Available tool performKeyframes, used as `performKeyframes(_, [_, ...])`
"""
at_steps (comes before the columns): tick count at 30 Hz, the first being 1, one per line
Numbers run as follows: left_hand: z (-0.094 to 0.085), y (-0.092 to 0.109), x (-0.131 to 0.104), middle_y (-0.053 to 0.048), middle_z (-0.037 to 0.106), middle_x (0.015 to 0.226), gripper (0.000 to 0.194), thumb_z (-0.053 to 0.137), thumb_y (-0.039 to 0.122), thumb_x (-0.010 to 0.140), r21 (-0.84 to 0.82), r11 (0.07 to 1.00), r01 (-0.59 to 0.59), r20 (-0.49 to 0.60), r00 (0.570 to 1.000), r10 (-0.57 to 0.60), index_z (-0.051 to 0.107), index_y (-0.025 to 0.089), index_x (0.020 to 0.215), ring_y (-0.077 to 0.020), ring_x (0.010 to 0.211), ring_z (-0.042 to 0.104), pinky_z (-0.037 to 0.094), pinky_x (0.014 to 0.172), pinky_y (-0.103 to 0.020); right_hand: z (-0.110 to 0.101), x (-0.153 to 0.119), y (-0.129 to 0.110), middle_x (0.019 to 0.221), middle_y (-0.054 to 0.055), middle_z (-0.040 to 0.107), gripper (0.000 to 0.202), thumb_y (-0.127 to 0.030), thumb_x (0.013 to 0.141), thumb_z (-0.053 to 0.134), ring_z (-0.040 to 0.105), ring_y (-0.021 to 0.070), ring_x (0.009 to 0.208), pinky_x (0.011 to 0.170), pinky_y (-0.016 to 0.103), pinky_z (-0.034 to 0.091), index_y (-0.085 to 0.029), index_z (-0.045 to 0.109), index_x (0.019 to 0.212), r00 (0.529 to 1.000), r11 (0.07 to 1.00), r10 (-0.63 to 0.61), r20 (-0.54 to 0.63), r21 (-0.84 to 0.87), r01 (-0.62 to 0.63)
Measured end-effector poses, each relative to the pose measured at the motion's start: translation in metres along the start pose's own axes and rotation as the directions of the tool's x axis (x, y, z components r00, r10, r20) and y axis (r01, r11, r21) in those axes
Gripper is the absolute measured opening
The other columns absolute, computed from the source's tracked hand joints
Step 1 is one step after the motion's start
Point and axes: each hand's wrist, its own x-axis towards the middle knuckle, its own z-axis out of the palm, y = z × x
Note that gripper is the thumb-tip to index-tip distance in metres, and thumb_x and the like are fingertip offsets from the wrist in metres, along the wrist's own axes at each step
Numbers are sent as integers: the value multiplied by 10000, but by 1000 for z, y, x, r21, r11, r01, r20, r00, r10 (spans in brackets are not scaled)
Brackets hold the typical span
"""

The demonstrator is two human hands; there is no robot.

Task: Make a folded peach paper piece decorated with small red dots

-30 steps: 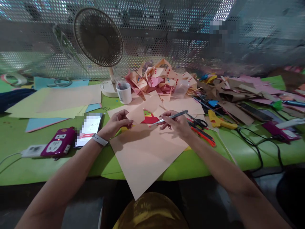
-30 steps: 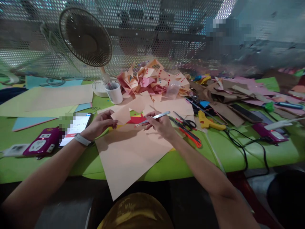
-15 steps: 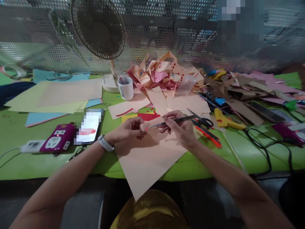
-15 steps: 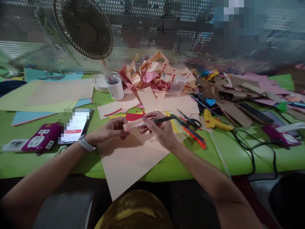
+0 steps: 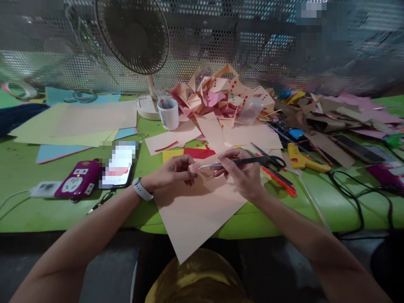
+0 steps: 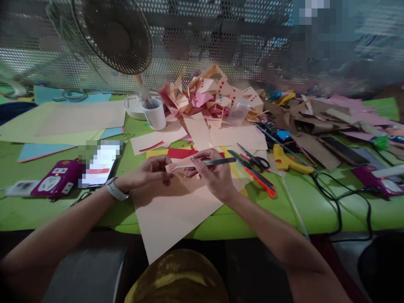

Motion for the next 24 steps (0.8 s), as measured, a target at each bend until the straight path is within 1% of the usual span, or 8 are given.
performKeyframes(4, [-1,-1,0,-4,658,722,311,793,312,784,12,1000,-9,11,1000,9,547,142,867,-108,629,656,548,624,-229,0,-1,2,612,-49,666,279,-454,823,719,694,139,510,441,211,506,-223,572,874,1000,1000,-16,14,-19,16])
performKeyframes(10, [0,-2,0,-7,657,763,319,792,325,783,26,1000,2,18,1000,-2,552,135,870,-109,638,662,553,622,-232,-1,-2,1,616,-38,674,259,-472,829,709,693,158,509,495,270,574,-251,581,871,1000,999,-1,13,-39,2])
performKeyframes(16, [0,-2,-1,1,640,733,294,776,325,795,14,1000,11,32,999,-12,558,138,858,-104,626,641,559,626,-242,0,-1,0,574,-41,654,309,-471,821,718,686,150,485,503,255,584,-204,574,881,1000,1000,7,24,-28,-6])
performKeyframes(24, [0,-1,-2,5,627,729,273,762,316,796,29,999,14,33,999,-15,557,144,849,-109,616,639,540,614,-240,-1,-2,1,589,-34,660,345,-501,807,724,684,142,489,513,252,585,-194,589,888,999,999,40,32,-28,-39])
